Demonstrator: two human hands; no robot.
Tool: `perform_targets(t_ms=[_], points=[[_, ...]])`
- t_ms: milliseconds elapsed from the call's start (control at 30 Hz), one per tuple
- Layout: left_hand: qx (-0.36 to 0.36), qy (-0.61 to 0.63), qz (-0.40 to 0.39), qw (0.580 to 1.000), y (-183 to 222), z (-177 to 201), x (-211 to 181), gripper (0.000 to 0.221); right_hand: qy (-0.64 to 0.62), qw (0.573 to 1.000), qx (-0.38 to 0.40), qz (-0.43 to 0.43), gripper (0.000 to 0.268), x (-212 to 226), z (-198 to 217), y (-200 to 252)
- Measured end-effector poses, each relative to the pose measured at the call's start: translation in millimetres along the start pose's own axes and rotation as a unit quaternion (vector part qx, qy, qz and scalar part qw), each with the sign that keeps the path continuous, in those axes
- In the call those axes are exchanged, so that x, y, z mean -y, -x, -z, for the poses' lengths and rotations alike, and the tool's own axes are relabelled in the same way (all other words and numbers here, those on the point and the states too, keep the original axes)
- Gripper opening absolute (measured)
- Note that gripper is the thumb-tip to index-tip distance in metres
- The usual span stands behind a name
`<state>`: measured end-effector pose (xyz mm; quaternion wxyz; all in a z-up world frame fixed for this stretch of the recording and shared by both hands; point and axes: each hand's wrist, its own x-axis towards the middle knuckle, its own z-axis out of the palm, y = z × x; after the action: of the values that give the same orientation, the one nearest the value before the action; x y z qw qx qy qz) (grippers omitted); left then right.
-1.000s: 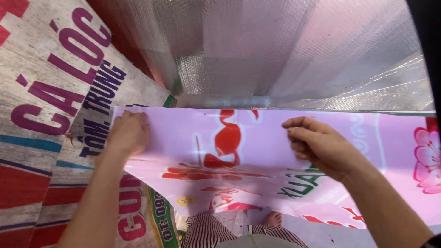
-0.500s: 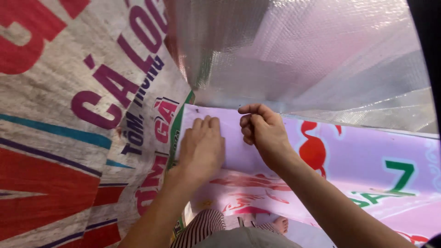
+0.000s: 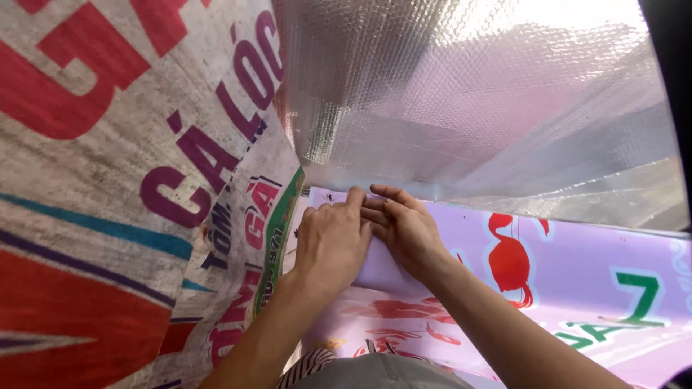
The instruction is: Attaching a printed vinyl banner to a metal frame using manual alignment and clips.
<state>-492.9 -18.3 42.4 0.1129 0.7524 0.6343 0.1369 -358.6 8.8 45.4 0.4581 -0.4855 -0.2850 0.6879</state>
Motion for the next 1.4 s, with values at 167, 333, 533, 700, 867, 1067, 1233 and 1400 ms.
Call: perform_targets(t_ms=[167, 333, 533, 700, 867, 1067, 1233, 1400], points=[[-0.080, -0.059, -0.020, 0.995, -6.4, -20.6, -13.3, 0.037, -0.070, 0.997, -0.006, 0.008, 0.043, -10.1, 14.4, -9.9], [-0.112, -0.050, 0.008, 0.992, -6.2, -16.5, -17.5, 0.035, -0.127, 0.992, 0.022, 0.012, 0.044, -13.0, 19.7, -13.2], [-0.149, -0.049, 0.020, 0.987, -11.2, -28.5, -18.8, 0.033, -0.109, 0.994, 0.016, 0.007, 0.041, -15.5, 19.0, -15.0], [-0.151, -0.034, 0.023, 0.988, -12.9, -31.7, -12.7, 0.022, -0.080, 0.997, 0.011, 0.022, 0.043, -27.8, 27.8, -25.7], [-0.159, -0.035, 0.018, 0.986, -14.3, -32.8, -13.0, 0.015, -0.052, 0.998, -0.001, 0.040, 0.044, -29.4, 28.7, -25.8], [-0.187, -0.018, 0.007, 0.982, -17.0, -40.9, -8.2, 0.017, -0.024, 0.999, 0.009, 0.048, 0.043, -23.3, 19.5, -16.9], [-0.199, -0.020, 0.018, 0.980, -16.7, -44.7, -8.8, 0.013, -0.009, 0.998, 0.015, 0.053, 0.040, -22.3, 19.0, -15.3], [-0.210, 0.029, 0.004, 0.977, -5.3, -49.8, -0.5, 0.013, -0.002, 0.999, 0.011, 0.051, 0.040, -19.3, 11.8, -13.3]])
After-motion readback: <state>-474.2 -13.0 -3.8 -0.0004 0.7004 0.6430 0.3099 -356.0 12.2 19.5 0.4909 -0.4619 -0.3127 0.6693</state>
